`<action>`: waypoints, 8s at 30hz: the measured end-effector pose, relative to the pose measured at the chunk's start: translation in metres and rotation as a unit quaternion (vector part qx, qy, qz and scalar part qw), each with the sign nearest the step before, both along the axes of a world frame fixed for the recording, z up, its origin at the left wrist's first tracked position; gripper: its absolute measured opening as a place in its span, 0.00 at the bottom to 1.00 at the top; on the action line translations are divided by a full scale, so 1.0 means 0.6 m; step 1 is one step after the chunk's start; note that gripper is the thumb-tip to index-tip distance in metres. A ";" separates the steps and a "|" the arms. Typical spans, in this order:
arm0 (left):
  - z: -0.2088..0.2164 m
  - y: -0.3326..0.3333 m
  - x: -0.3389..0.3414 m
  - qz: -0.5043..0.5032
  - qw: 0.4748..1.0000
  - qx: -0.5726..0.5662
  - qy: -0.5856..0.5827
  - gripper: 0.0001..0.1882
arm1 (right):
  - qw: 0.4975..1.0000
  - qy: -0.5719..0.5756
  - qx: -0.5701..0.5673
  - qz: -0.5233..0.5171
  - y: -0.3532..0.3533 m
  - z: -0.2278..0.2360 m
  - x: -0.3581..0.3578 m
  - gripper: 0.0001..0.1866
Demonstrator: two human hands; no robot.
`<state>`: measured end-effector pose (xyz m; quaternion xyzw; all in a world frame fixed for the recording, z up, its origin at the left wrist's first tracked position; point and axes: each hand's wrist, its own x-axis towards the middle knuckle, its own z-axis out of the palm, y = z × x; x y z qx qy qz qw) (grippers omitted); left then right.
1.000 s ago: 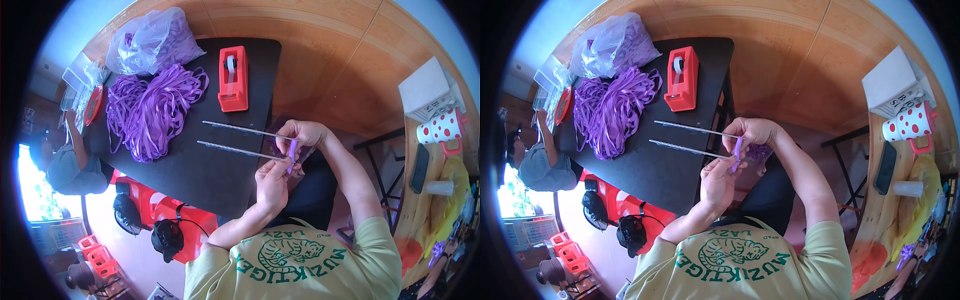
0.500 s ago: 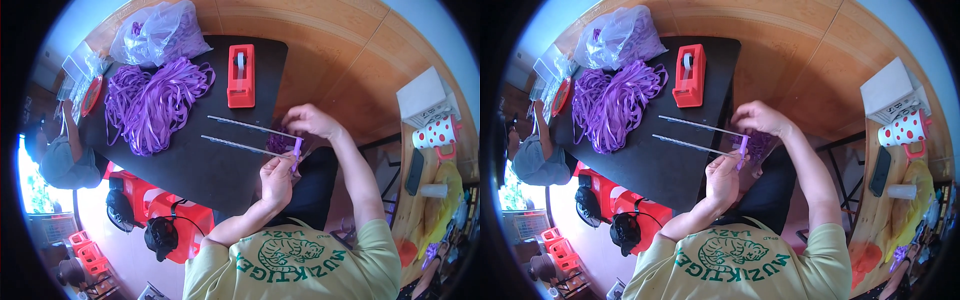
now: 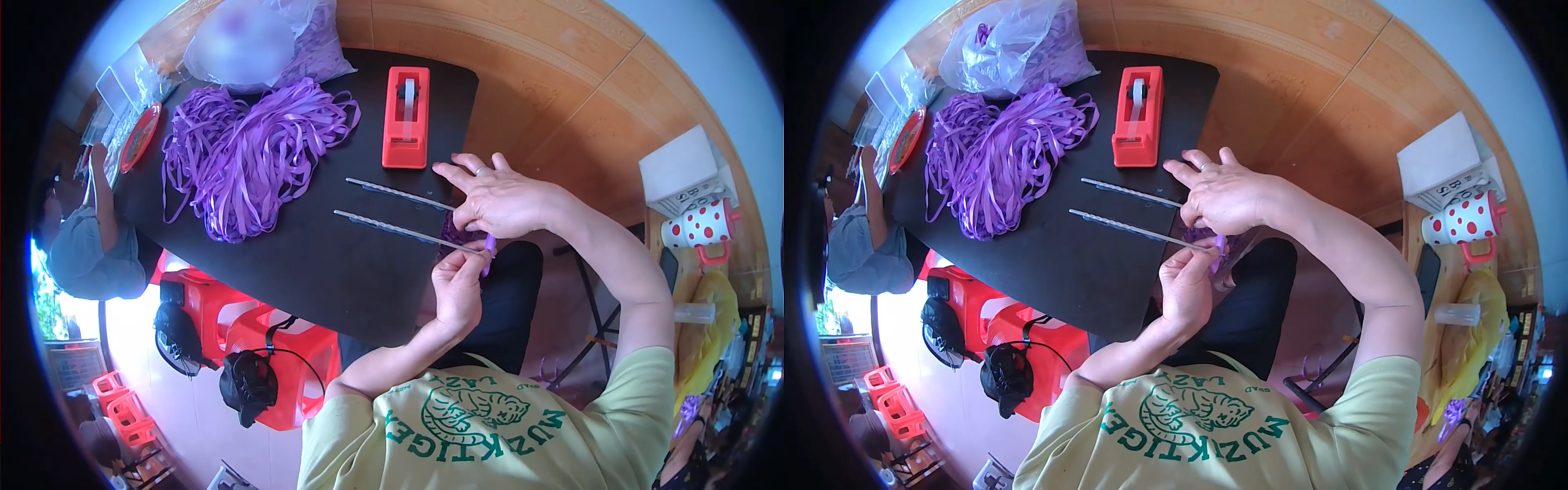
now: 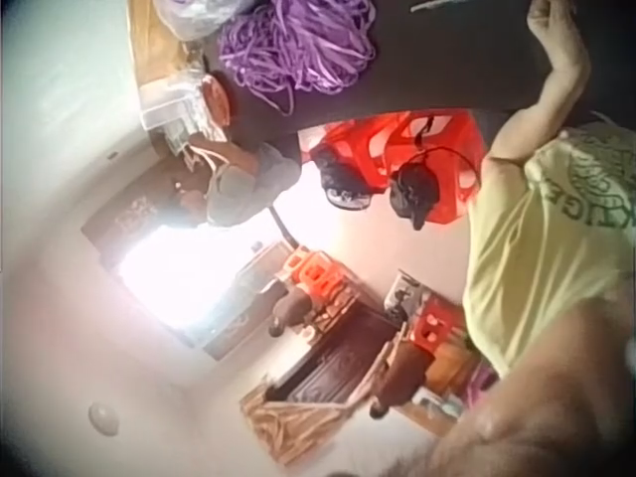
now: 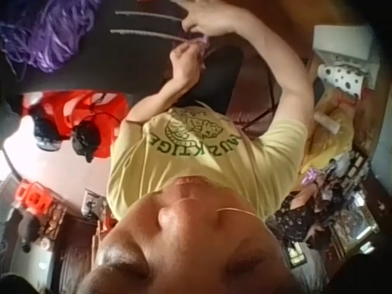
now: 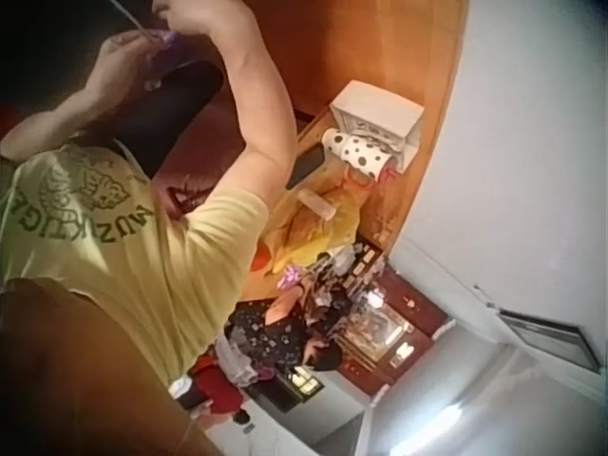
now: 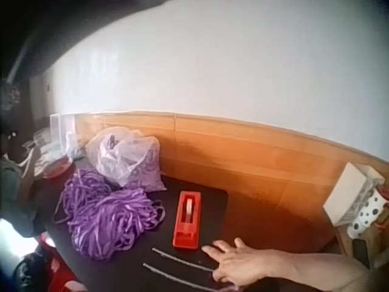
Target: Wrap purple straps around a wire frame and secure them with tape to assemble a product component.
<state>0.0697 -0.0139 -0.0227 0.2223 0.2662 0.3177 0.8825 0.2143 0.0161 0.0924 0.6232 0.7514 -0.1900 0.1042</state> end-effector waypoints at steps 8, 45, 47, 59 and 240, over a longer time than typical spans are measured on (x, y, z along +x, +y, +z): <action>0.002 0.003 0.000 -0.002 1.000 -0.012 -0.016 0.09 | 1.000 -0.019 -0.012 -0.005 0.001 0.004 -0.015 0.03; 0.003 0.000 0.002 0.011 1.000 0.020 0.000 0.07 | 0.998 0.050 0.029 -0.007 -0.022 0.002 -0.009 0.06; 0.003 0.000 0.004 0.011 1.000 0.022 -0.003 0.07 | 0.997 0.066 0.034 -0.011 -0.023 0.001 -0.006 0.06; -0.001 0.004 0.001 -0.011 1.000 0.003 -0.008 0.08 | 0.971 0.187 0.147 -0.013 -0.055 -0.027 0.023 0.06; -0.042 0.027 0.023 -0.025 0.953 0.294 0.064 0.14 | 0.507 0.658 0.387 -0.400 -0.144 -0.340 -0.100 0.04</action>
